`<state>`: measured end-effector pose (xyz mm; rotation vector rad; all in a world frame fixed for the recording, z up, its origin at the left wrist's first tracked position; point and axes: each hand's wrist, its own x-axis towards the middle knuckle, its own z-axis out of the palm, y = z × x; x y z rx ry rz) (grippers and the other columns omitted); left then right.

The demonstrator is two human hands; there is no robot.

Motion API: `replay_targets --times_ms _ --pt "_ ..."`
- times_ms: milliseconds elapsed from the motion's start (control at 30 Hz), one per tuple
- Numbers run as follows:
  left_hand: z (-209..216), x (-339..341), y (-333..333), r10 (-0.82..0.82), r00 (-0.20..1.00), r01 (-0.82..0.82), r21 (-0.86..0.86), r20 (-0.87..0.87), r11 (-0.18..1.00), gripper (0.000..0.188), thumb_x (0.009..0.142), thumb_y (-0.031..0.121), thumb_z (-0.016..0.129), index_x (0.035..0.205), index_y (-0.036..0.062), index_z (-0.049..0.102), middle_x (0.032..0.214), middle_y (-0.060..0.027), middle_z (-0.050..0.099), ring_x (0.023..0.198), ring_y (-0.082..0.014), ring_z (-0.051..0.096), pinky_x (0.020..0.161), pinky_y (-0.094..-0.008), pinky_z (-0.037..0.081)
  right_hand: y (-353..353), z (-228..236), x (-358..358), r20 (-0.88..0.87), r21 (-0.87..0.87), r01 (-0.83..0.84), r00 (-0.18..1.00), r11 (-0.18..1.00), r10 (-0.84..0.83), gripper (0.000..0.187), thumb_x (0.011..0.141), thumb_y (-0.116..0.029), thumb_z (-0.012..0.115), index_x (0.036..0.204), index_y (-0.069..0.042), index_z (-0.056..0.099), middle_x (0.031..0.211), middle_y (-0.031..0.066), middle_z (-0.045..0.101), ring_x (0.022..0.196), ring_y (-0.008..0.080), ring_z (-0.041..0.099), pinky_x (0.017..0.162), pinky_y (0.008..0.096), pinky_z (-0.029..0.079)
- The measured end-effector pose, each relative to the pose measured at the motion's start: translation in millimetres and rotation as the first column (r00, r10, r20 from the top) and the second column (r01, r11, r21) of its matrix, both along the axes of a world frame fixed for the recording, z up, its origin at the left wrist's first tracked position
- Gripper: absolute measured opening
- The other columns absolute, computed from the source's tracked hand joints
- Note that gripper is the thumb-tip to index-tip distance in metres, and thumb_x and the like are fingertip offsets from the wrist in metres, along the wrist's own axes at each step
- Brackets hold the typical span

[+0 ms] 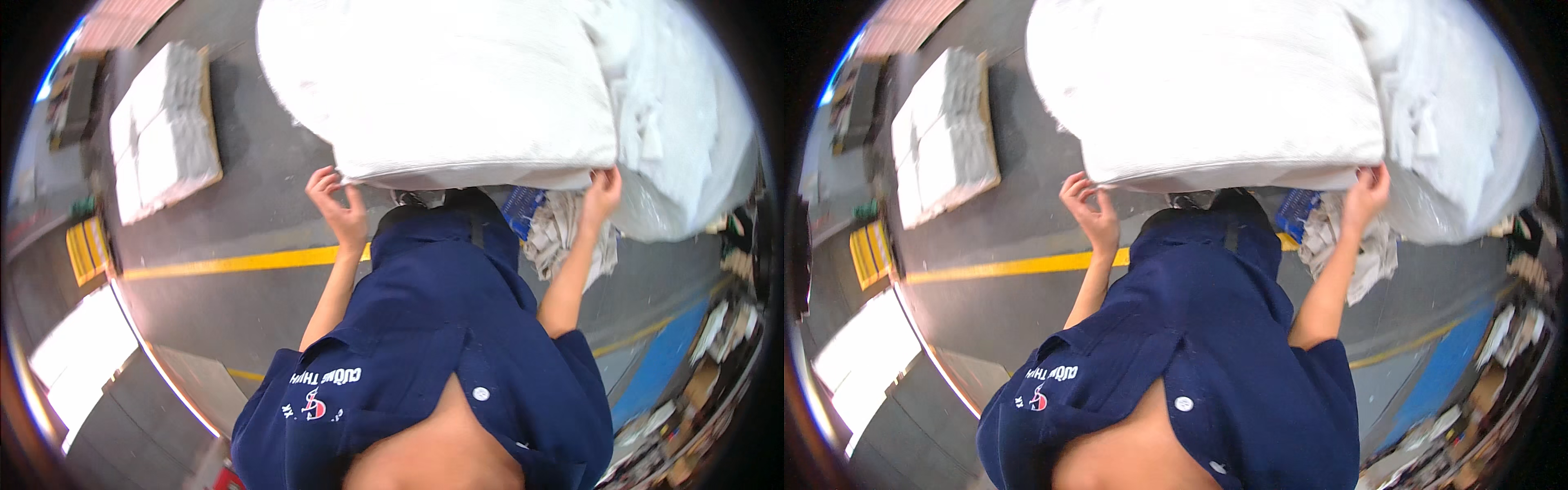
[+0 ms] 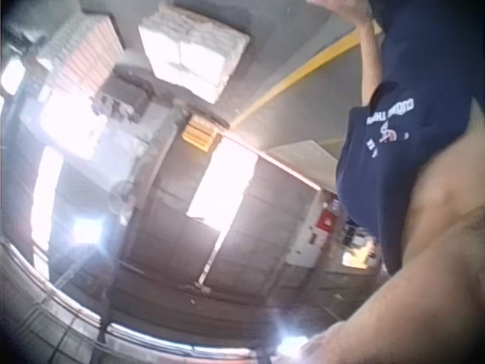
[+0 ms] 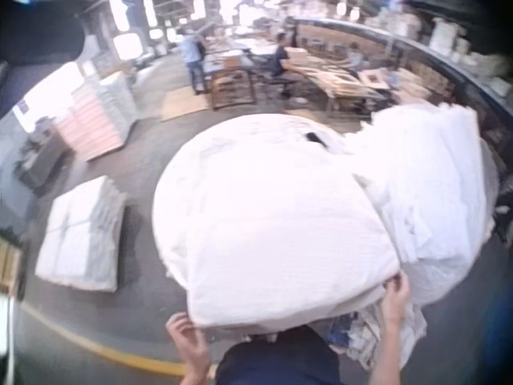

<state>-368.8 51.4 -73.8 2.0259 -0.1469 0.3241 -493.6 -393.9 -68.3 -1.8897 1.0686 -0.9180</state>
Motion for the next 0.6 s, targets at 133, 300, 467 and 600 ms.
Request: replay_targets --times_ms 133,300,467,600 --pt "-4.7 -9.5 -6.7 -0.105 0.944 -0.050 -0.452 -0.311 0.891 0.043 0.089 -0.004 0.062 0.127 0.0005 0.042 0.126 -0.0146 0.047 0.104 -0.0199 0.059 0.091 -0.0333 0.053 23.8 36.3 28.9 0.228 0.557 -0.124 0.974 0.821 -0.008 0.043 0.103 -0.028 0.051 0.131 0.005 0.050 0.126 0.0160 0.056 0.109 0.0243 0.058 0.093 0.0389 0.052" --pt "-11.3 -11.1 -19.3 -0.049 0.947 -0.045 -0.283 -0.318 0.958 0.043 0.089 -0.005 0.061 0.126 -0.0017 0.041 0.125 -0.0166 0.046 0.096 -0.0236 0.062 0.086 -0.0344 0.056 13.7 34.2 28.2 0.126 0.569 -0.151 0.987 0.809 0.095 0.054 0.104 -0.038 0.049 0.135 0.005 0.048 0.128 0.0166 0.054 0.112 0.0277 0.057 0.096 0.0415 0.050" --pt "-22.9 -16.2 20.4 0.093 0.950 -0.089 0.029 -0.299 0.996 0.025 0.090 -0.005 0.056 0.113 -0.0034 0.049 0.116 -0.0160 0.046 0.087 -0.0244 0.060 0.079 -0.0348 0.053 -5.9 49.1 12.8 0.110 0.650 -0.160 0.987 0.743 0.116 0.060 0.102 -0.044 0.051 0.134 0.007 0.048 0.132 0.0179 0.053 0.118 0.0292 0.056 0.100 0.0431 0.048" --pt "22.1 -9.5 20.0 -0.118 0.960 0.072 -0.183 -0.255 0.980 0.035 0.095 0.000 0.054 0.129 -0.0023 0.046 0.122 -0.0146 0.051 0.107 -0.0217 0.059 0.092 -0.0333 0.050 -28.5 40.0 1.8 0.104 0.492 -0.191 0.982 0.850 0.160 0.056 0.104 -0.042 0.049 0.132 0.006 0.052 0.125 0.0135 0.059 0.108 0.0229 0.060 0.094 0.0388 0.049"
